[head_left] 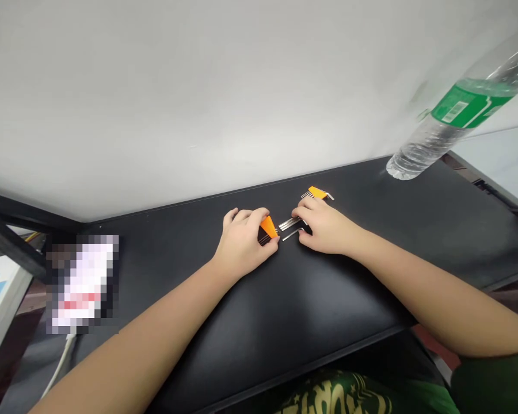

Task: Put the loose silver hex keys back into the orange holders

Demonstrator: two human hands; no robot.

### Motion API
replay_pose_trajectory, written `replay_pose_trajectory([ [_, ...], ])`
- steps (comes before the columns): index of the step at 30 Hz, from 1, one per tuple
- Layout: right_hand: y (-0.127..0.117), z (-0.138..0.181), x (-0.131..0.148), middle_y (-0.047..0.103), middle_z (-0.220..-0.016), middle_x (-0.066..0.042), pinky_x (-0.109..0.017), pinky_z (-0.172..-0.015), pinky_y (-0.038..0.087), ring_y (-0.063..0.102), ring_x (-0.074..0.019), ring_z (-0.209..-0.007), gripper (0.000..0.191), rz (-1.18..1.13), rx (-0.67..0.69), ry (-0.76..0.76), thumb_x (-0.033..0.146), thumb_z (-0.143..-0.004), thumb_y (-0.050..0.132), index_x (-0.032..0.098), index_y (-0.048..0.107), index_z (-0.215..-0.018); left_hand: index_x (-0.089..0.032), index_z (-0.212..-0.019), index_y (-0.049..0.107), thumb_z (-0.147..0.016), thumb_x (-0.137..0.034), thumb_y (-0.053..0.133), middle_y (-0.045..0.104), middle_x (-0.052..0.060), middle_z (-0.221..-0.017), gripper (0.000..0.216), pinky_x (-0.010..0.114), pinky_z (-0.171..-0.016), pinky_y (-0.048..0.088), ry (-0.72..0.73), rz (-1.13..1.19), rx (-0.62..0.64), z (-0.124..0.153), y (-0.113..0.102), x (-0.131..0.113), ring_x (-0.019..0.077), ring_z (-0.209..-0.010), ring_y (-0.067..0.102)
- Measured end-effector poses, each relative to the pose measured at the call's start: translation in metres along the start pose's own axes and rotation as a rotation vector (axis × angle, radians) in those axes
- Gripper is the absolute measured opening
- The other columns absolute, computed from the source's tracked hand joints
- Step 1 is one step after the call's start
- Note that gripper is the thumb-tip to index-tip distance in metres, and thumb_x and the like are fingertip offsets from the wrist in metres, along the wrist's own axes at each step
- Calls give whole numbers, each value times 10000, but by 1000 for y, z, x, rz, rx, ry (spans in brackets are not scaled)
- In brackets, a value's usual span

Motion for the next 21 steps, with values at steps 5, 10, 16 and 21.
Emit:
replay_pose_trajectory([
  [5, 15, -4, -2, 593, -1049, -112, -383, -893, 498, 568, -270, -1034, 234, 2, -39, 12, 48, -800, 555, 180, 621, -981, -251, -1284, 516, -814, -382, 710, 743, 83, -1182, 526, 580, -1216, 292, 4, 4, -10, 0, 0, 0, 280, -1177, 664],
  [10, 7, -3, 0, 595, -1076, -109, -386, -886, 509, 585, -255, -1009, 246, -67, -114, -14, 70, -797, 582, 189, 621, -1008, -255, -1312, 496, -815, -378, 708, 747, 75, -1165, 554, 571, -1224, 281, 43, 29, -53, 3, 0, -1, 276, -1165, 670],
  [16, -2, 0, 22, 646, -1040, -66, -306, -726, 521, 594, -151, -757, 182, -396, -90, -184, 138, -910, 582, 196, 659, -1065, -255, -1336, 483, -805, -368, 713, 742, 70, -1170, 590, 557, -1245, 253, 122, 59, -80, 6, -1, -3, 267, -1178, 665],
  [21, 3, -1, 23, 657, -926, -33, -271, -655, 480, 565, -122, -679, 92, -512, 7, -113, 146, -908, 605, 191, 685, -914, -258, -1341, 488, -795, -360, 717, 747, 72, -1170, 601, 557, -1255, 240, 142, 58, -91, 7, -2, -5, 274, -1171, 673],
])
Point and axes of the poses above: each hand's wrist, its own z-axis away from the middle knuckle, its own y-axis out of the palm, x = y × z, the point moved 1 cm from there along -z, towards the middle knuckle
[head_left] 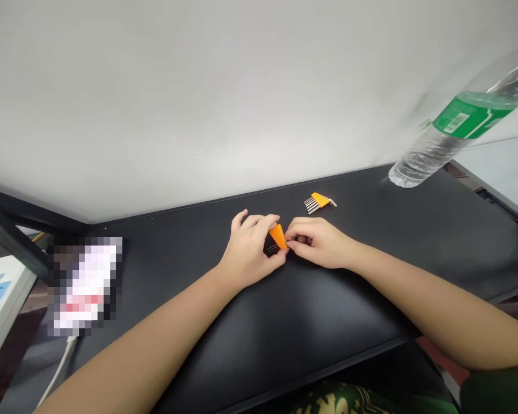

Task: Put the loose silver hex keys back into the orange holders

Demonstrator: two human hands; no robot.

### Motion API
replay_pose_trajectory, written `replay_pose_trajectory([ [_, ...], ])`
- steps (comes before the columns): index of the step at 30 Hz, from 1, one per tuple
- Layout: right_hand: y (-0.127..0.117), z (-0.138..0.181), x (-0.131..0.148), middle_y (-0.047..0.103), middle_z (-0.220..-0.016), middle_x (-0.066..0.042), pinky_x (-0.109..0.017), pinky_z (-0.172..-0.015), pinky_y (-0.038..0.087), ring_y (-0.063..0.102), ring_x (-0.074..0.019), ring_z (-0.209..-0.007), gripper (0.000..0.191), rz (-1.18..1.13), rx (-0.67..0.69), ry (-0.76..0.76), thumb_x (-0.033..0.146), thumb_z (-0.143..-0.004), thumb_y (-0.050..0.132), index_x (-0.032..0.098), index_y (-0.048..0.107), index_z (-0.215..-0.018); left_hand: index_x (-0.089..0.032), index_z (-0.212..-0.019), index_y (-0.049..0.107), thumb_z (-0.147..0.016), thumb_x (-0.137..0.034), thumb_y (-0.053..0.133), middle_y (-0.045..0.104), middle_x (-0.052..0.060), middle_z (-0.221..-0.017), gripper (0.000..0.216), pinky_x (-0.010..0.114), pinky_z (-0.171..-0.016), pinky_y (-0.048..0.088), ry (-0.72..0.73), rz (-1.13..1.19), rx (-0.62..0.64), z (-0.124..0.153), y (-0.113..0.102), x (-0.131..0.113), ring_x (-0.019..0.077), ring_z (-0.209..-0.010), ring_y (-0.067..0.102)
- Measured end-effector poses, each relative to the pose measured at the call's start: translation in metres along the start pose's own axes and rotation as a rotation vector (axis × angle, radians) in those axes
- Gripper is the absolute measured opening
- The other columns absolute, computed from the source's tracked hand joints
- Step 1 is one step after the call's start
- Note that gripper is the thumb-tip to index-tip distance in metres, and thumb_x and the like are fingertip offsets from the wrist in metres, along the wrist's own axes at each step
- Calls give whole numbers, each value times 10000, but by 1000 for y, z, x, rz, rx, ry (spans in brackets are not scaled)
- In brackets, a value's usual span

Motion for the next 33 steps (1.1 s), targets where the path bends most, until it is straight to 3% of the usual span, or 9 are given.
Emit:
replay_pose_trajectory([
  [5, -4, -1, -5, 667, -873, -26, -268, -649, 468, 581, -131, -704, 116, -150, 23, 37, 158, -909, 600, 192, 705, -875, -265, -1347, 466, -800, -339, 717, 749, 64, -1158, 606, 573, -1253, 235, 42, 13, -8, 0, -1, -2, 270, -1160, 673],
  [11, -2, -1, 0, 591, -741, 11, -261, -612, 423, 511, -108, -621, 108, 23, -91, 38, 93, -771, 613, 183, 612, -711, -252, -1340, 486, -813, -320, 704, 749, 78, -1163, 574, 598, -1237, 248, 37, -48, 20, -1, 0, -3, 284, -1151, 671],
  [14, -10, -1, -5, 571, -686, 20, -265, -590, 410, 500, -116, -604, 88, 16, -124, 166, 141, -762, 613, 191, 599, -690, -251, -1307, 529, -845, -324, 684, 754, 81, -1140, 493, 607, -1217, 271, -24, -101, 27, -2, 1, -1, 288, -1132, 676],
  [18, -28, 0, -19, 590, -659, 31, -262, -549, 410, 506, -127, -576, 59, -90, 54, 416, 224, -771, 608, 210, 634, -720, -257, -1311, 546, -848, -316, 688, 761, 77, -1106, 487, 606, -1226, 254, -32, -132, 57, -3, 3, 2, 287, -1144, 668],
  [22, -42, 1, -24, 608, -662, 29, -260, -538, 391, 501, -128, -578, 77, -34, 274, 462, 210, -749, 606, 211, 672, -709, -236, -1315, 541, -849, -322, 691, 758, 92, -1138, 498, 609, -1228, 248, -50, -135, 71, -4, 3, 4, 284, -1157, 663],
  [27, -49, 5, -12, 519, -564, 36, -275, -509, 326, 442, -125, -532, 215, 268, 249, 469, 248, -796, 612, 206, 534, -600, -234, -1315, 531, -846, -338, 703, 758, 92, -1175, 510, 605, -1229, 256, -84, -121, 72, -5, 3, 4, 279, -1179, 657],
  [29, -49, 8, -6, 544, -609, 30, -277, -537, 347, 471, -131, -564, 186, 354, 206, 413, 250, -819, 606, 210, 539, -650, -233, -1317, 530, -847, -338, 703, 759, 88, -1177, 512, 602, -1232, 256, -86, -114, 68, -4, 3, 4, 278, -1177, 661],
  [31, -47, 9, -2, 635, -799, 0, -283, -601, 402, 548, -152, -670, 48, 411, 135, 322, 265, -833, 628, 217, 623, -835, -231, -1330, 524, -846, -345, 707, 755, 87, -1190, 531, 600, -1234, 260, -86, -104, 62, -3, 4, 4, 280, -1176, 665],
  [33, -40, 9, -2, 655, -1067, -57, -304, -686, 455, 601, -183, -813, 267, 466, 66, 232, 284, -832, 668, 215, 640, -1088, -232, -1345, 515, -840, -356, 716, 750, 86, -1197, 557, 602, -1234, 262, -84, -93, 54, -2, 4, 4, 285, -1181, 666],
])
Point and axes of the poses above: each hand's wrist, its own z-axis away from the middle knuckle, its own y-axis out of the palm, x = y × z, the point moved 1 cm from there along -z, towards the middle knuckle
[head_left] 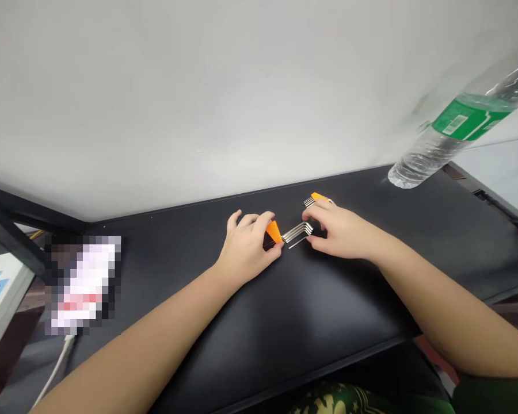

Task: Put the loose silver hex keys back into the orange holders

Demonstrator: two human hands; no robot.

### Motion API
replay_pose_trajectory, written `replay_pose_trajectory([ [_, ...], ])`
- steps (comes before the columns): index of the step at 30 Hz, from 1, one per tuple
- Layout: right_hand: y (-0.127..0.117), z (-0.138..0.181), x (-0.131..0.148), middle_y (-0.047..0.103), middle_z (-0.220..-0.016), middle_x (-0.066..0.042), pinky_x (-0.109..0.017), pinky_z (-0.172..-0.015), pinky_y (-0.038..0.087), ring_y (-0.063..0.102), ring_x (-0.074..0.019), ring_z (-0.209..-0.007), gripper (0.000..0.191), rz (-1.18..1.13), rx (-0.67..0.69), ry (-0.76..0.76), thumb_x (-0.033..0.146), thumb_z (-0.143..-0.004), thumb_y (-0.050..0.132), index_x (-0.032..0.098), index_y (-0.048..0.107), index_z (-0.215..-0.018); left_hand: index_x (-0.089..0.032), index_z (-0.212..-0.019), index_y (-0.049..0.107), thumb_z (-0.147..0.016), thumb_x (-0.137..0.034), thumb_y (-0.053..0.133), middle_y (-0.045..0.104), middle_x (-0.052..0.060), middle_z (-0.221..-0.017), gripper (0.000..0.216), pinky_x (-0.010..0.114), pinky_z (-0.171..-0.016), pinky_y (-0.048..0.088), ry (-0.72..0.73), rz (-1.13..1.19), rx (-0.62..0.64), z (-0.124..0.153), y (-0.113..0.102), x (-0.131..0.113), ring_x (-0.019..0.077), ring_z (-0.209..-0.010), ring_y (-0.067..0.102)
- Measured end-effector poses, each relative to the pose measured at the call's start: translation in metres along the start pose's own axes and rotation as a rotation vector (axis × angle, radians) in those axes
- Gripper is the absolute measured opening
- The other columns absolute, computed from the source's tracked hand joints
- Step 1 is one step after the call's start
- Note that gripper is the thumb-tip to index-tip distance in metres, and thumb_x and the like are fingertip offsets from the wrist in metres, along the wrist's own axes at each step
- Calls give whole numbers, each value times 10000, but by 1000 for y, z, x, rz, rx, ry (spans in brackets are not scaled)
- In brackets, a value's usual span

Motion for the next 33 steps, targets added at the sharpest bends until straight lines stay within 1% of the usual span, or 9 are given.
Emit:
replay_pose_trajectory([
  [2, 10, -2, 2, 609, -1202, -102, -328, -772, 485, 611, -212, -923, 388, 36, -32, -46, 257, -831, 679, 195, 613, -1208, -233, -1350, 509, -837, -361, 723, 749, 86, -1192, 571, 601, -1232, 265, 3, 4, -10, 0, 0, 0, 285, -1180, 667],
  [4, 21, -6, 4, 598, -1139, -107, -335, -808, 492, 602, -222, -948, 300, 68, -27, -62, 182, -840, 641, 174, 628, -1139, -233, -1347, 506, -833, -355, 727, 751, 84, -1181, 572, 600, -1227, 270, 6, 2, -21, 0, 0, 0, 281, -1163, 671],
  [7, 31, -10, 6, 583, -1046, -100, -335, -788, 489, 588, -222, -915, 206, 104, -24, -55, 99, -847, 573, 170, 626, -1033, -230, -1344, 503, -834, -349, 722, 754, 76, -1162, 568, 592, -1227, 266, 14, -1, -55, -1, -1, -1, 275, -1141, 678],
  [12, 31, -9, 6, 585, -1044, -100, -342, -787, 488, 596, -228, -911, 212, 92, -52, -63, 98, -840, 577, 169, 630, -1033, -231, -1342, 504, -840, -362, 710, 754, 75, -1151, 559, 565, -1235, 265, 36, 5, -106, 0, -2, 0, 274, -1136, 685],
  [16, 25, -7, 11, 610, -1051, -93, -347, -782, 493, 601, -212, -871, 187, -18, -173, -128, 150, -868, 606, 164, 642, -1051, -231, -1339, 511, -839, -371, 710, 748, 79, -1170, 556, 558, -1228, 286, 63, 18, -98, 1, -2, 0, 272, -1129, 689],
  [20, 25, -5, 21, 620, -963, -46, -294, -717, 486, 586, -152, -760, 144, -214, -89, -269, 158, -942, 569, 184, 668, -1044, -228, -1367, 492, -848, -357, 698, 743, 86, -1194, 573, 564, -1220, 302, 102, 26, -97, 2, -2, -2, 272, -1140, 686],
  [24, 30, -4, 25, 621, -912, -40, -287, -730, 481, 591, -155, -781, 123, -212, -68, -334, 137, -949, 557, 174, 674, -957, -214, -1399, 460, -847, -343, 703, 746, 85, -1184, 616, 535, -1193, 335, 139, 17, -83, 3, -2, -4, 261, -1113, 693],
  [28, 32, -4, 24, 600, -846, -18, -271, -682, 457, 557, -138, -721, 96, -231, -74, -299, 111, -903, 588, 172, 653, -868, -212, -1399, 462, -848, -321, 703, 752, 70, -1145, 612, 502, -1107, 400, 157, 14, -68, 3, -3, -6, 258, -1076, 698],
  [33, 30, -6, 26, 605, -806, -11, -271, -682, 453, 552, -135, -698, 112, -301, -58, -289, 79, -863, 609, 173, 666, -846, -203, -1408, 460, -871, -334, 681, 743, 84, -1149, 596, 428, -876, 487, 162, -13, -56, 4, -1, -5, 262, -998, 689],
])
Point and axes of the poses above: each hand's wrist, its own z-axis away from the middle knuckle, its own y-axis out of the palm, x = y × z, the point moved 1 cm from there along -z, towards the middle knuckle
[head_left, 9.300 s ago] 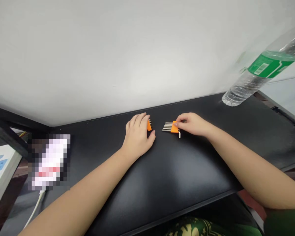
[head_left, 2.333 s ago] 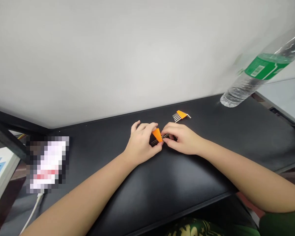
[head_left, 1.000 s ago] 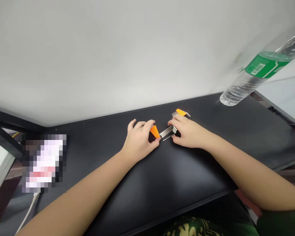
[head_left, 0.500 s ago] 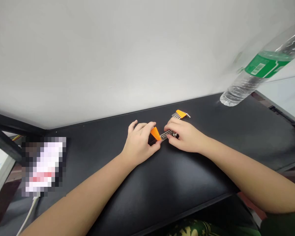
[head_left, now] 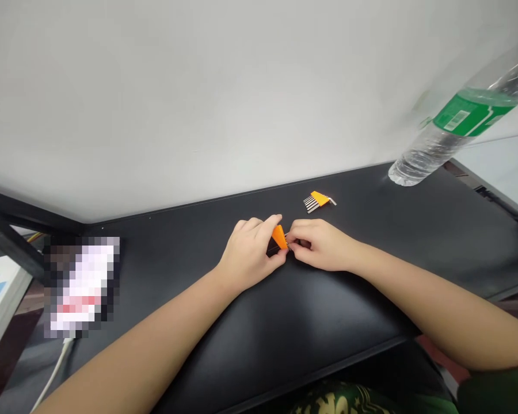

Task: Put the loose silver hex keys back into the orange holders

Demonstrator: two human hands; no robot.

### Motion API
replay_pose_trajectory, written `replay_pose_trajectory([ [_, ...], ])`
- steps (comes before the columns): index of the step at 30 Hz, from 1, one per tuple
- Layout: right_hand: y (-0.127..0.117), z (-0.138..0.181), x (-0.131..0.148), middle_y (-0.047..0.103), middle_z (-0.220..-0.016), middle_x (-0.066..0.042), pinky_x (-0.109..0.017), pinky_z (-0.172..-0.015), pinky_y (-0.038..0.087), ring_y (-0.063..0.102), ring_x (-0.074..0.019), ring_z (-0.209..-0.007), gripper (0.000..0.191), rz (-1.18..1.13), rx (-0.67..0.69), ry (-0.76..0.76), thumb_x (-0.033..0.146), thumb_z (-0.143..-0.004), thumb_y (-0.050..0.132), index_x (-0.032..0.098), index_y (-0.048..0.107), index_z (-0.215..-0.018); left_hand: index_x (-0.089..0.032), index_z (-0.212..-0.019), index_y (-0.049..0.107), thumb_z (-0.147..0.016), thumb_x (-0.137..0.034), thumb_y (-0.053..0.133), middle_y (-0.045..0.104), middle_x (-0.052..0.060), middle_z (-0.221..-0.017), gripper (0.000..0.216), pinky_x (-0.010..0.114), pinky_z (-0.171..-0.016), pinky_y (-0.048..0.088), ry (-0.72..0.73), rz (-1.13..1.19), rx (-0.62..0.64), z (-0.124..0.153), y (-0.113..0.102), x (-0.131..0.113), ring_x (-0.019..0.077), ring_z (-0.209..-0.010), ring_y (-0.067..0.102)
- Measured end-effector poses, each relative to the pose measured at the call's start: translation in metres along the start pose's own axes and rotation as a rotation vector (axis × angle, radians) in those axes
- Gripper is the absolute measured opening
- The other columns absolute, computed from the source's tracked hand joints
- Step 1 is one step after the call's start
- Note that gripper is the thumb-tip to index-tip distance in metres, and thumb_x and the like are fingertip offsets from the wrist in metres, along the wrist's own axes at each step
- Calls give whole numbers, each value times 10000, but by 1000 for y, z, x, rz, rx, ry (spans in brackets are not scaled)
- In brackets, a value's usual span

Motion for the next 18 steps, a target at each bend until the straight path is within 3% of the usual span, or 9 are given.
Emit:
replay_pose_trajectory([
  [9, -1, 1, 0, 577, -751, 9, -256, -638, 422, 519, -117, -652, 117, -29, -53, 85, 68, -783, 617, 175, 611, -736, -183, -1378, 493, -879, -329, 669, 735, 74, -1034, 549, 399, -807, 505, 12, -17, 23, 0, 1, 2, 257, -908, 652],
  [12, -10, 1, -4, 588, -713, 12, -261, -620, 423, 519, -120, -630, 95, -87, -68, 210, 116, -784, 608, 181, 610, -714, -184, -1372, 506, -860, -331, 681, 733, 85, -1051, 560, 408, -820, 503, -33, -26, 56, -2, 1, 6, 260, -910, 649],
  [15, -23, 3, -16, 611, -665, 24, -257, -567, 419, 526, -127, -589, 73, -208, 33, 425, 193, -800, 599, 193, 644, -743, -207, -1356, 523, -840, -316, 694, 744, 84, -1084, 555, 421, -841, 496, -62, -34, 90, -3, 0, 7, 274, -962, 647],
  [18, -33, 4, -28, 644, -684, 26, -253, -555, 415, 540, -129, -590, 88, -211, 168, 493, 226, -792, 608, 196, 689, -779, -211, -1333, 544, -836, -314, 699, 750, 92, -1106, 531, 444, -890, 481, -74, -51, 95, -4, -1, 6, 299, -1076, 636],
])
Point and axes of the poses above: each hand's wrist, its own z-axis away from the middle knuckle, its own y-axis out of the palm, x = y × z, the point moved 1 cm from there along -z, towards the middle knuckle
